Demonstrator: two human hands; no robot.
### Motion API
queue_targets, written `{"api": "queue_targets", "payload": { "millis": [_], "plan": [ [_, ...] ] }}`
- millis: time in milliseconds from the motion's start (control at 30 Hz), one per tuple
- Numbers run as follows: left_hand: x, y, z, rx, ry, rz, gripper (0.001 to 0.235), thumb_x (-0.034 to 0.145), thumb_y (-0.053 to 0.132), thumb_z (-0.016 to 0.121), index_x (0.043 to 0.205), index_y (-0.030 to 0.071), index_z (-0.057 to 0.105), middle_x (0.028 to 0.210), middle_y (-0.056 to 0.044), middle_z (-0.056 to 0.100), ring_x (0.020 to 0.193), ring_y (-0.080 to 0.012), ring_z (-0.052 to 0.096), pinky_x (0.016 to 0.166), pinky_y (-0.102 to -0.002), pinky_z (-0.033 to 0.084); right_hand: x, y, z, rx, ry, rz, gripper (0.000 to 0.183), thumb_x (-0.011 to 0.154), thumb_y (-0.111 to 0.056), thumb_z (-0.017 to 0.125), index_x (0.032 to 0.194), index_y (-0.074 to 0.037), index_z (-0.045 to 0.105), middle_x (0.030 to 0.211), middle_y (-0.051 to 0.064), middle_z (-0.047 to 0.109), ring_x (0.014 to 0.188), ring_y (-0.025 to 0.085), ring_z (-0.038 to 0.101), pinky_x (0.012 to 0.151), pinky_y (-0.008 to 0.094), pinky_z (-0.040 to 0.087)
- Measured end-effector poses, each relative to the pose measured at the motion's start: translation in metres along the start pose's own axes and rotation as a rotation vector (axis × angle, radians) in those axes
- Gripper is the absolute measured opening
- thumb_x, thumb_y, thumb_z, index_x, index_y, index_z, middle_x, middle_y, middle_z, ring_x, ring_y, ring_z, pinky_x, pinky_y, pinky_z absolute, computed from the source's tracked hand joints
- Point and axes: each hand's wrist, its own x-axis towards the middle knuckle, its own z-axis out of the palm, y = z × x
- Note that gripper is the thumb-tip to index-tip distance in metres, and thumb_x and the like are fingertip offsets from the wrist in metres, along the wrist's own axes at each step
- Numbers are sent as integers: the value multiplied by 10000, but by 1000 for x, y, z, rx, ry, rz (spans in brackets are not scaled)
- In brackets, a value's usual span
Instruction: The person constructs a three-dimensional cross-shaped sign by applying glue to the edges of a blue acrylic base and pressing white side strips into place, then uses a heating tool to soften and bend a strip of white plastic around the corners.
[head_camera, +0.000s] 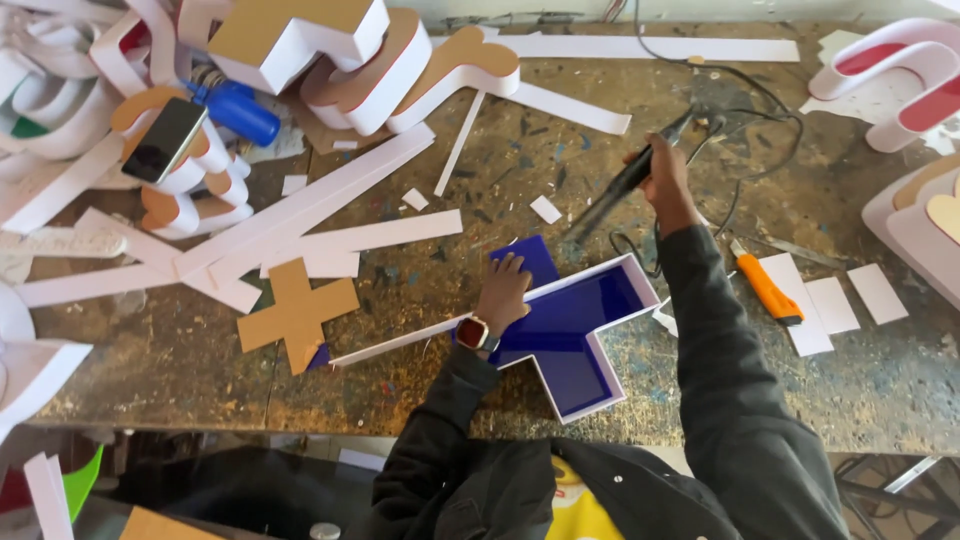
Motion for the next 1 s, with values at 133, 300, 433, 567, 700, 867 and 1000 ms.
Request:
{"api": "queue_targets", "payload": {
  "millis": [133, 300, 433, 567, 700, 867, 1000],
  "plan": [
    [1, -14, -11, -25, -80, 12, 623, 839, 393, 935, 1354, 137, 697, 1677, -254, 530, 1620, -487, 455, 1315, -618, 378, 0, 0, -19, -297, 161, -118, 852, 959, -498, 959, 1456, 118, 643, 1342, 415, 621, 1115, 486, 796, 714, 567, 699],
    [-17, -23, -44, -85, -304, -72, 799, 922, 463, 832, 1599, 142, 554, 1854, -217, 317, 1728, -486, 251, 1390, -653, 265, -278, -54, -40, -1655, -239, -115, 616, 1072, -711, 575, 1212, -187, 866, 1183, 149, 881, 1174, 464, 804, 1013, 601, 631],
    [-28, -41, -46, -111, -272, 2, 706, 957, 412, 792, 1565, 114, 593, 1847, -203, 352, 1711, -470, 301, 1383, -644, 263, -365, 3, -76, -1903, -379, 95, 1096, 940, -1079, 301, 1088, -147, 859, 1090, 156, 901, 1106, 381, 865, 1004, 515, 646],
    [-38, -66, -11, -76, -95, 77, 543, 930, 336, 856, 1401, 110, 706, 1660, -184, 605, 1521, -429, 583, 1273, -563, 467, -377, 4, -64, -1463, -196, 165, 664, 1065, -740, 497, 1310, -154, 691, 1297, 198, 829, 1278, 433, 758, 1043, 627, 582],
    [-53, -79, 7, -99, -35, 28, 294, 974, 345, 856, 1201, 168, 793, 1291, -55, 824, 1224, -341, 782, 1032, -474, 643, -348, 26, -64, -1422, -156, 31, 499, 1106, -510, 470, 1197, -56, 656, 1190, 289, 782, 1190, 523, 760, 1007, 655, 590],
    [-89, -55, 0, -53, -56, -16, 125, 980, 239, 801, 1076, 162, 824, 917, -149, 841, 954, -392, 833, 873, -504, 659, -305, 42, -73, -1364, -288, -86, 433, 1017, -410, 565, 1054, 13, 652, 1033, 372, 752, 1080, 630, 732, 895, 728, 559],
    [-113, -32, 11, -91, -23, -5, 107, 972, 226, 794, 1039, 147, 819, 1018, -114, 857, 1071, -325, 812, 1072, -455, 573, -270, 45, -83, -1415, -460, -243, 382, 1044, -462, 629, 1100, -84, 648, 1078, 326, 740, 1089, 598, 730, 866, 720, 559]
  ]
}}
